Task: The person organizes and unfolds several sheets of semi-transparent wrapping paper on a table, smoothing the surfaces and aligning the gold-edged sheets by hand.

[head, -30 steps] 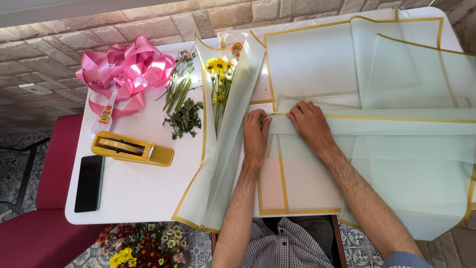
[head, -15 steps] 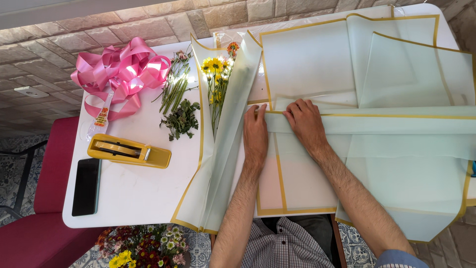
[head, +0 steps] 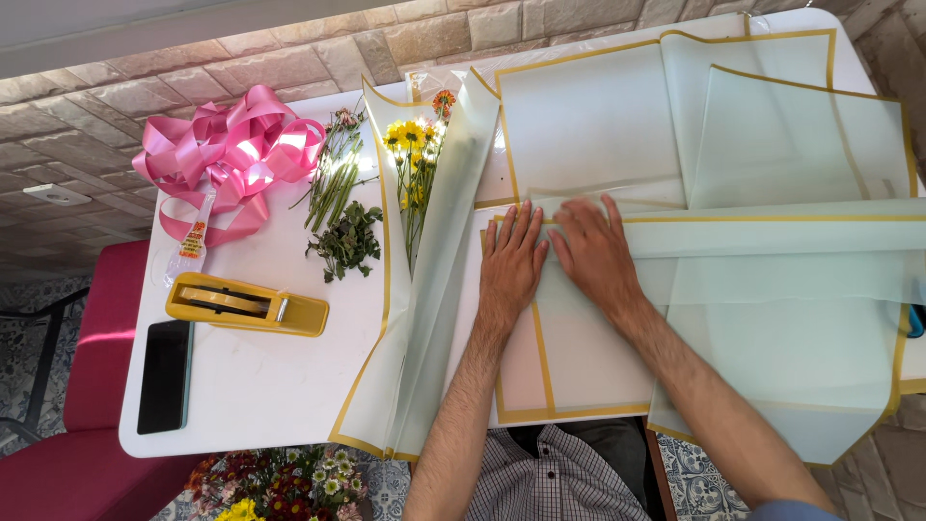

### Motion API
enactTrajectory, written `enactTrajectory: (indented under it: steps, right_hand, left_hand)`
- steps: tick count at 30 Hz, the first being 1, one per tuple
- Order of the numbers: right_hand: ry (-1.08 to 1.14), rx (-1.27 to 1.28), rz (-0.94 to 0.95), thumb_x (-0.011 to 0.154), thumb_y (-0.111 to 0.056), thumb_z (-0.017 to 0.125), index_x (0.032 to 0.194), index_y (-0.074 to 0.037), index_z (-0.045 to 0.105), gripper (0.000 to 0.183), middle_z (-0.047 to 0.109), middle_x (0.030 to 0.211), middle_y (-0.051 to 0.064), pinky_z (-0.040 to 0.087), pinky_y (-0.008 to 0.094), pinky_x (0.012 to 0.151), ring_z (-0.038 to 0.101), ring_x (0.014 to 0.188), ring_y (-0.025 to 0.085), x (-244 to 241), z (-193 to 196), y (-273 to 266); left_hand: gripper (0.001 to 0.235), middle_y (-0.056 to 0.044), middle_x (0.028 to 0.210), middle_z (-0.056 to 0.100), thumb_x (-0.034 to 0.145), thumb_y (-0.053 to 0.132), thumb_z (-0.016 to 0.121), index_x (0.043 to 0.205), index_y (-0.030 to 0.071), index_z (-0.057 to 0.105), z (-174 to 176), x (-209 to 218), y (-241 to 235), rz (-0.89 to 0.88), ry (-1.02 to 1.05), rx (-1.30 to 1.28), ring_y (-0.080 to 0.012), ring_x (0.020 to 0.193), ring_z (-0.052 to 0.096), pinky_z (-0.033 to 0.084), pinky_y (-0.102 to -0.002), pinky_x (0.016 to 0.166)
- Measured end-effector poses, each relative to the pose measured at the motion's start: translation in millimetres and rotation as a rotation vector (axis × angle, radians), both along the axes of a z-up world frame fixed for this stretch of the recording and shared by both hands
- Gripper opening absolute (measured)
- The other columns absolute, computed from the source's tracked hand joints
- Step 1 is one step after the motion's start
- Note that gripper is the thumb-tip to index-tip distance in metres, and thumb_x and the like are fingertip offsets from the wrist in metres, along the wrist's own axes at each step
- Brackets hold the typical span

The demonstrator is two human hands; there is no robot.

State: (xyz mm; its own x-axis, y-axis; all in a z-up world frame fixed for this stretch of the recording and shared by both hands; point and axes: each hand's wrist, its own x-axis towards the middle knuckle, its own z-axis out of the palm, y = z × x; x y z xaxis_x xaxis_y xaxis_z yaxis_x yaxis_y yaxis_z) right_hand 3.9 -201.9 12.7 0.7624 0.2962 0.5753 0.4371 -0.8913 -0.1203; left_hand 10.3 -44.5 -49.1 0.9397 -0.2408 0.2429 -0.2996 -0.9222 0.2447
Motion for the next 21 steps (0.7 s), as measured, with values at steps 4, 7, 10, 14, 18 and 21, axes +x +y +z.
enactTrajectory:
  steps: [4,7,10,14,18,21]
  right_hand:
    - [0.054,-0.061,0.052,0.102,-0.032,0.061,0.118,-0.016,0.072,0.025,0.071,0.128,0.006,0.039,0.041,0.120,0.063,0.130,0.020,-42,-13,-9]
    - [0.334,-0.114,-0.018,0.107,-0.037,0.046,0.150,-0.021,0.053,0.046,0.050,0.158,0.007,0.022,0.051,0.126,0.040,0.151,0.024,-56,-5,-21]
    - [0.543,-0.121,-0.086,0.109,-0.042,0.034,0.161,-0.027,0.035,0.054,0.028,0.170,0.004,0.010,0.063,0.125,0.022,0.157,0.028,-53,13,-45]
    - [0.365,-0.064,-0.220,0.107,-0.040,0.044,0.162,-0.016,0.038,0.060,0.035,0.166,0.019,0.008,0.075,0.118,0.027,0.155,0.039,-55,15,-107]
    - [-0.069,-0.082,-0.362,0.110,-0.024,0.065,0.160,0.016,0.041,0.068,0.043,0.158,0.043,0.001,0.071,0.111,0.035,0.149,0.054,-65,5,-227]
    - [0.008,0.315,-0.578,0.108,-0.026,0.075,0.151,0.018,0.033,0.074,0.044,0.147,0.038,0.028,0.056,0.113,0.040,0.136,0.053,-89,32,-298]
  left_hand:
    - [0.054,0.005,0.170,0.030,0.111,0.050,0.029,0.163,0.034,0.029,6,-3,2,0.003,-0.068,0.043,-0.0173,0.157,0.026,0.012,-0.044,0.129]
    - [0.053,0.002,0.169,0.032,0.110,0.053,0.030,0.161,0.040,0.032,13,-7,6,-0.047,-0.093,0.034,-0.0210,0.156,0.027,0.014,-0.047,0.128]
    - [0.056,0.000,0.169,0.031,0.107,0.060,0.033,0.159,0.040,0.035,23,-5,7,-0.081,-0.097,-0.001,-0.0232,0.156,0.027,0.015,-0.049,0.128]
    - [0.058,-0.003,0.168,0.034,0.105,0.061,0.038,0.159,0.037,0.038,29,-8,10,-0.108,-0.074,-0.020,-0.0239,0.155,0.029,0.016,-0.049,0.127]
    - [0.059,-0.001,0.168,0.032,0.106,0.061,0.036,0.160,0.037,0.036,33,-7,14,-0.119,-0.011,-0.020,-0.0219,0.155,0.026,0.013,-0.048,0.127]
    - [0.058,-0.007,0.167,0.032,0.107,0.052,0.039,0.158,0.025,0.039,38,-5,19,-0.214,-0.074,-0.090,-0.0296,0.154,0.029,0.016,-0.051,0.126]
